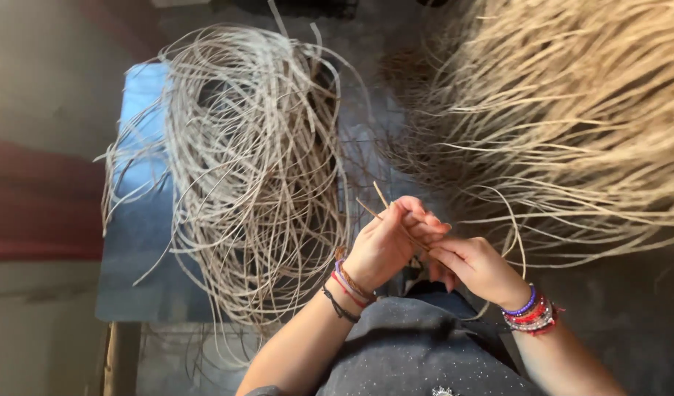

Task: Weaving natural straw fibers onto a large circular frame

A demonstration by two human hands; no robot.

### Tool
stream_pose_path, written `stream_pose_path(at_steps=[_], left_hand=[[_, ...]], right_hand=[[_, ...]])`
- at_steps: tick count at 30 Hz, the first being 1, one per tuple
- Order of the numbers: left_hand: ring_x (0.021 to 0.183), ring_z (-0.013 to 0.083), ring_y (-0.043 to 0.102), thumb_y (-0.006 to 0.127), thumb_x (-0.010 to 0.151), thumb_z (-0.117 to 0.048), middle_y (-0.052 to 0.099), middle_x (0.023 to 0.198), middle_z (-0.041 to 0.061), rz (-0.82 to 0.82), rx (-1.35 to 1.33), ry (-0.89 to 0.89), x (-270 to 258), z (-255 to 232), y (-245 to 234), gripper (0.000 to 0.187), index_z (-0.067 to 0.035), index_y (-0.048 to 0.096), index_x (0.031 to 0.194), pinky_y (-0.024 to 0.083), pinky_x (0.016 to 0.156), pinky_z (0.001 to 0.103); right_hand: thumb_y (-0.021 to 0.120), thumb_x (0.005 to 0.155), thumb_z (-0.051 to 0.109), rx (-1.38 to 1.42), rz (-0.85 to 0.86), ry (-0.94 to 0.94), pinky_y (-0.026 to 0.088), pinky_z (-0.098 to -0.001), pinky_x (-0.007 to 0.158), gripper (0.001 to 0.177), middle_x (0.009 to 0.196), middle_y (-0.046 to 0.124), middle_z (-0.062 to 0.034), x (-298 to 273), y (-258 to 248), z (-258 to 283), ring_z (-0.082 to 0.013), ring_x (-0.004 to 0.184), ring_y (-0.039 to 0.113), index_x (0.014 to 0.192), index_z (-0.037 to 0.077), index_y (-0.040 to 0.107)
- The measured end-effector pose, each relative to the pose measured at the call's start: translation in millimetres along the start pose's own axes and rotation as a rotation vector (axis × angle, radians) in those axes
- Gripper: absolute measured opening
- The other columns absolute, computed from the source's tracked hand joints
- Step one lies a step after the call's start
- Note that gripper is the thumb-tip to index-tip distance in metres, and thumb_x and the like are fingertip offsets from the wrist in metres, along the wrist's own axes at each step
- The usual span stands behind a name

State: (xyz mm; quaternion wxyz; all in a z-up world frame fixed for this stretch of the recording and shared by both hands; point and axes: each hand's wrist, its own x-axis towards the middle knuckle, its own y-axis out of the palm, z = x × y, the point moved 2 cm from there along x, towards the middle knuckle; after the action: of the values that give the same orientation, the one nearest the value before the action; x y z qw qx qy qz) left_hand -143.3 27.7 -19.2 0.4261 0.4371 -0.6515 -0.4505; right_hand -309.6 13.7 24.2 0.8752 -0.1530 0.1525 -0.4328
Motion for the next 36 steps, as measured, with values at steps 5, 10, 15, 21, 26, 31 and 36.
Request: stream_pose_path(at_steps=[5, 10, 15, 21, 26, 31, 36], left_hand=[[0.102, 0.0326, 0.074, 0.033, 0.117, -0.039, 0.073, 0.092, 0.019, -0.046, 0.177, -0.069, 27, 15, 33, 0.048, -0.009, 0.050, 0.083, 0.053, 0.053, 0.032], [0.106, 0.0323, 0.073, 0.032, 0.116, -0.039, 0.073, 0.095, 0.024, 0.013, 0.361, -0.082, 52, 47, 38, 0.052, -0.008, 0.053, 0.079, 0.057, 0.083, 0.036], [0.112, 0.0374, 0.070, 0.052, 0.107, -0.045, 0.071, 0.109, 0.031, 0.143, 0.602, -0.081, 82, 63, 57, 0.054, 0.008, 0.062, 0.111, 0.055, 0.094, 0.043], [0.146, 0.0336, 0.041, 0.088, 0.076, -0.031, 0.055, 0.144, 0.011, 0.431, 2.009, 0.420, 98, 98, 127, 0.067, -0.012, 0.060, 0.134, 0.016, 0.124, 0.050], [0.060, 0.0221, 0.067, 0.053, 0.101, -0.037, 0.061, 0.071, -0.003, 1.082, 2.146, 0.364, 64, 218, 91, 0.022, -0.018, 0.058, 0.090, 0.051, 0.060, 0.040], [0.060, 0.0258, 0.069, 0.049, 0.093, -0.019, 0.067, 0.076, 0.001, 1.184, 2.119, 0.128, 87, 222, 117, 0.018, -0.017, 0.063, 0.103, 0.052, 0.050, 0.040], [0.045, 0.0141, 0.061, 0.057, 0.085, -0.004, 0.063, 0.070, -0.005, 0.920, 2.437, 0.167, 116, 190, 116, 0.025, -0.019, 0.061, 0.105, 0.043, 0.032, 0.035]], right_hand=[[0.054, 0.101, 0.017, 0.081, -0.060, 0.064, 0.053, -0.0254, 0.043, 0.032, 0.043, 0.064, -0.0024, -21, -24, -3, -0.0122, 0.040, 0.057, 0.078, 0.013, 0.077], [0.058, 0.099, 0.020, -0.043, -0.194, 0.171, 0.058, -0.0340, 0.055, 0.026, 0.054, 0.070, -0.0080, -66, -57, -2, -0.0156, 0.054, 0.064, 0.084, 0.011, 0.077], [0.062, 0.097, 0.023, -0.187, -0.354, 0.300, 0.061, -0.0413, 0.067, 0.022, 0.065, 0.077, -0.0133, -121, -90, -4, -0.0270, 0.070, 0.077, 0.088, 0.013, 0.079], [0.063, 0.095, 0.020, -0.333, -0.393, 0.418, 0.062, -0.0457, 0.078, 0.022, 0.087, 0.082, -0.0153, -181, -120, -12, -0.0374, 0.090, 0.077, 0.104, 0.009, 0.080], [0.062, 0.090, 0.014, -0.498, -0.370, 0.436, 0.061, -0.0491, 0.078, 0.013, 0.087, 0.079, -0.0131, -215, -140, -19, -0.0375, 0.091, 0.075, 0.093, 0.011, 0.074], [0.060, 0.095, 0.028, -0.498, -0.505, 0.565, 0.057, -0.0435, 0.075, 0.019, 0.089, 0.081, -0.0041, -275, -169, -37, -0.0286, 0.085, 0.076, 0.104, 0.021, 0.075], [0.050, 0.101, 0.031, -0.452, -0.580, 0.714, 0.057, -0.0307, 0.076, 0.025, 0.092, 0.085, 0.0120, -345, -208, -50, -0.0128, 0.076, 0.081, 0.103, 0.024, 0.074]])
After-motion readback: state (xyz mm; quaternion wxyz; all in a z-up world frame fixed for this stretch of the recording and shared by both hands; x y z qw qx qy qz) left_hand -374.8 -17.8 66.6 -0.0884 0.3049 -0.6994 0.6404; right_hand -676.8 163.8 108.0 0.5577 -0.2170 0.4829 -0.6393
